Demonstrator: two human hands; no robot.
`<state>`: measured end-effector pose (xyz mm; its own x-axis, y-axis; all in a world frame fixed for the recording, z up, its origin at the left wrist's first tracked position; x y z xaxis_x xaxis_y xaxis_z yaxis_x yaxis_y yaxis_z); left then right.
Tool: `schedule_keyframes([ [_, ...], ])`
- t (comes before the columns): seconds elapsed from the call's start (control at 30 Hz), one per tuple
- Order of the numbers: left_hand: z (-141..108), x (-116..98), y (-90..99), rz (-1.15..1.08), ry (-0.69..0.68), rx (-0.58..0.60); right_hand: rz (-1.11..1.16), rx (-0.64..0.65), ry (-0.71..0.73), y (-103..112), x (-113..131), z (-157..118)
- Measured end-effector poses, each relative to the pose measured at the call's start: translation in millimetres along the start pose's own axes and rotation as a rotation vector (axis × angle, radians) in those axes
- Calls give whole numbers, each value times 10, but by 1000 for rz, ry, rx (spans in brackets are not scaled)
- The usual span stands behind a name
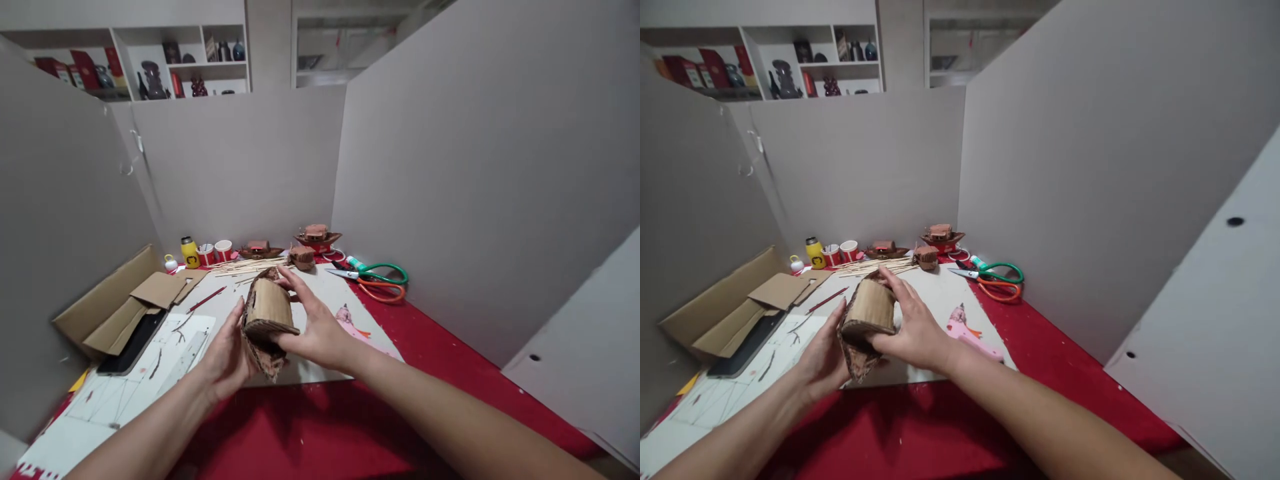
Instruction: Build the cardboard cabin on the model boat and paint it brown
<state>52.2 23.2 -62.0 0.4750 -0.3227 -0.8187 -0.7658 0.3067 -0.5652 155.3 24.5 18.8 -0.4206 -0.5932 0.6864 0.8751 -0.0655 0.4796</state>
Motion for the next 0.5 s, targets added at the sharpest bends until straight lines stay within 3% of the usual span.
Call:
schedule_keyframes([
  [0.23, -366, -44, -55, -101, -242, -234, -70, 103, 119, -32, 410, -339],
  [0.37, -496, -69, -82, -68, -327, -215, -126, 73, 232, -8, 676, -483],
  [0.5, -536, -80, -117, -43, -379, -159, -146, 36, 278, -10, 776, -528],
])
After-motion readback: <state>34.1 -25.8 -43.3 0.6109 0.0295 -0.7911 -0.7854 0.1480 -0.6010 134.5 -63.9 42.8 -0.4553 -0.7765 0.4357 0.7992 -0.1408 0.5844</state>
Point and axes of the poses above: each hand's wrist, its own z-axis towards the middle knuckle, its own y-axis out of the back of the hand, x = y × z, the point moved 10 cm from there along z, towards the middle knuckle, and after that the axes turned 8 degrees about -y, right-handed, at the moved point
